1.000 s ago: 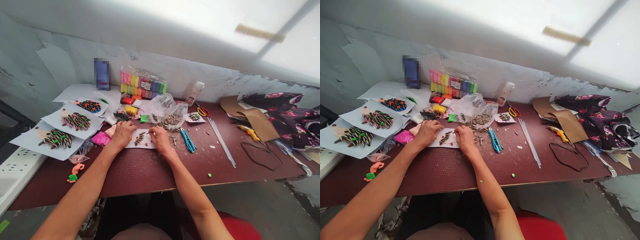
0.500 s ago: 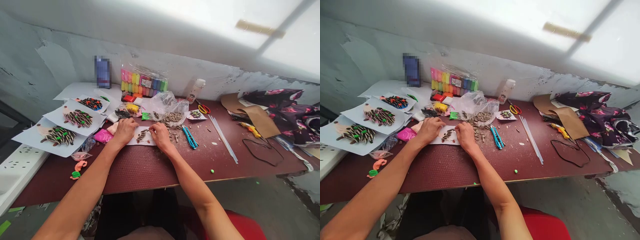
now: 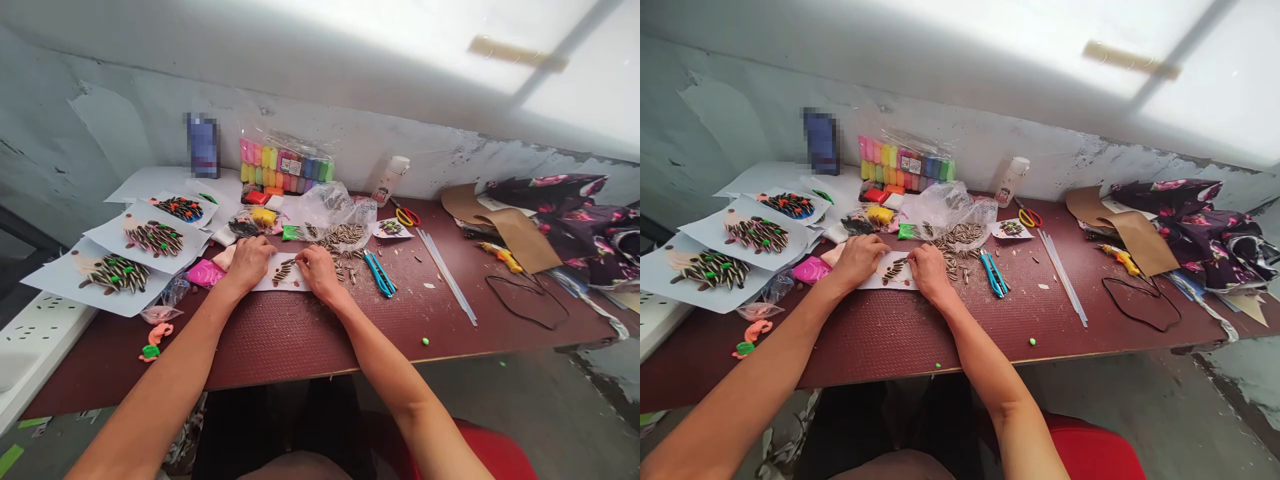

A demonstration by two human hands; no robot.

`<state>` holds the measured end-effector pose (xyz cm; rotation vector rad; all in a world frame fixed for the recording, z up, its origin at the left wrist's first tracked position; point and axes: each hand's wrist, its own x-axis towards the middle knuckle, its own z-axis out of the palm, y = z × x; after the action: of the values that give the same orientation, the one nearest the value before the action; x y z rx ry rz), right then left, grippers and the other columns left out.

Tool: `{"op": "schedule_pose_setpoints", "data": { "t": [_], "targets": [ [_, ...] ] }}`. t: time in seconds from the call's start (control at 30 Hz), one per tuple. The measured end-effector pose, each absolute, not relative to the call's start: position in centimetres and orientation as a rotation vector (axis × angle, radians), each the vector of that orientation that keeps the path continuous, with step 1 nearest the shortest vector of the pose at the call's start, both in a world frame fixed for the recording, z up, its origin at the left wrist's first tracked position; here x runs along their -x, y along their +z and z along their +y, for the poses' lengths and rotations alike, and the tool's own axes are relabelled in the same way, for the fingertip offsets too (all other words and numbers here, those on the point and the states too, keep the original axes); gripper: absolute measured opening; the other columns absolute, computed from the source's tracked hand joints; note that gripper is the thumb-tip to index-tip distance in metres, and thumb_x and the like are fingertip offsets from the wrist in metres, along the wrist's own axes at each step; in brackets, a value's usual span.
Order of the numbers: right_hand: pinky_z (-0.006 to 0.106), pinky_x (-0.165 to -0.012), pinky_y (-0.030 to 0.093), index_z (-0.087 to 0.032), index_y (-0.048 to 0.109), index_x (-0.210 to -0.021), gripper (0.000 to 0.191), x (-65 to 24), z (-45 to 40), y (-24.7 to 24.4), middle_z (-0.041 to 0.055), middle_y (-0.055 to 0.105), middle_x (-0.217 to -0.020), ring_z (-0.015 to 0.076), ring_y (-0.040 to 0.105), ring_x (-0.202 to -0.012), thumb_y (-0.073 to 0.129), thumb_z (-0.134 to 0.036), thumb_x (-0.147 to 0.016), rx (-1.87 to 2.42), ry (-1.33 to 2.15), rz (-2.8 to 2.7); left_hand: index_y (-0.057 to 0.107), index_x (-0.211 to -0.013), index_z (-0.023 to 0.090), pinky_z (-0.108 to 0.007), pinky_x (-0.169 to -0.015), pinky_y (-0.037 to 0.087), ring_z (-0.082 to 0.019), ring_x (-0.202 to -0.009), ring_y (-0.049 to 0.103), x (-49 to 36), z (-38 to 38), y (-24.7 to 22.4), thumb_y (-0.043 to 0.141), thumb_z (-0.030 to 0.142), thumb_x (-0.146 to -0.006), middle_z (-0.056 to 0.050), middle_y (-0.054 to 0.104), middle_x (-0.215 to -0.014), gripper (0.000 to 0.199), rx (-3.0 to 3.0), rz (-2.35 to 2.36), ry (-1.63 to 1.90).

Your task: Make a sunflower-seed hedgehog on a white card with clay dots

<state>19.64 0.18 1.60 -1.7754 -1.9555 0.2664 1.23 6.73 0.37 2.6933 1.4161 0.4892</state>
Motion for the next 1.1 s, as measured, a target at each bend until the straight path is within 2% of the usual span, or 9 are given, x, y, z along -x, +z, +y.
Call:
{"op": "schedule_pose_setpoints", "data": {
  "t": [0.17, 0.23, 0.43, 0.73, 1.1],
  "targets": [
    [0.031, -0.086, 0.042, -0.018, 0.073, -0.092, 0.011, -19.60, 0.13, 1.66, 0.0062, 0.066, -0.093, 0.0198, 0.057, -0.093, 0.063, -0.015, -0.093, 1.796, 0.273, -1.965, 0.077, -0.108, 0.020, -0.042, -0.086, 0.042, -0.029, -0.099, 0.061, -1.19, 6.69, 0.54, 0.048, 0.012, -0.090, -0.012, 0.070, -0.106, 0.035, -2.672, 1.407, 0.563],
    [0.031, -0.086, 0.042, -0.018, 0.073, -0.092, 0.012, -19.66, 0.15, 1.61, 0.0061, 0.066, -0.094, 0.0197, 0.056, -0.093, 0.062, -0.015, -0.093, 1.793, 0.268, -1.973, 0.078, -0.105, 0.020, -0.042, -0.087, 0.042, -0.029, -0.100, 0.060, -1.25, 6.62, 0.76, 0.052, 0.015, -0.089, -0.012, 0.069, -0.107, 0.031, -2.665, 1.394, 0.599],
    [0.030, -0.085, 0.041, -0.018, 0.073, -0.091, 0.012, -19.74, 0.29, 1.63, 0.0059, 0.066, -0.094, 0.0197, 0.056, -0.093, 0.061, -0.015, -0.094, 1.795, 0.272, -1.997, 0.080, -0.089, 0.024, -0.048, -0.093, 0.037, -0.029, -0.097, 0.059, -1.46, 6.65, 0.94, 0.054, 0.017, -0.089, -0.009, 0.073, -0.094, 0.027, -2.617, 1.365, 0.547],
    [0.030, -0.086, 0.040, -0.018, 0.074, -0.093, 0.013, -19.59, 0.48, 2.05, 0.0060, 0.066, -0.095, 0.0197, 0.055, -0.095, 0.061, -0.016, -0.094, 1.822, 0.300, -2.021, 0.080, -0.087, 0.025, -0.049, -0.095, 0.034, -0.027, -0.097, 0.061, -1.52, 6.93, 0.70, 0.054, 0.018, -0.089, -0.008, 0.075, -0.097, 0.027, -2.563, 1.363, 0.538],
    [0.030, -0.086, 0.041, -0.018, 0.075, -0.093, 0.014, -19.53, 0.58, 1.76, 0.0061, 0.066, -0.094, 0.0195, 0.056, -0.095, 0.061, -0.016, -0.094, 1.804, 0.301, -2.024, 0.081, -0.086, 0.027, -0.049, -0.092, 0.038, -0.028, -0.097, 0.058, -1.44, 7.04, 0.38, 0.053, 0.020, -0.089, -0.008, 0.076, -0.095, 0.029, -2.596, 1.368, 0.573]
  ]
}}
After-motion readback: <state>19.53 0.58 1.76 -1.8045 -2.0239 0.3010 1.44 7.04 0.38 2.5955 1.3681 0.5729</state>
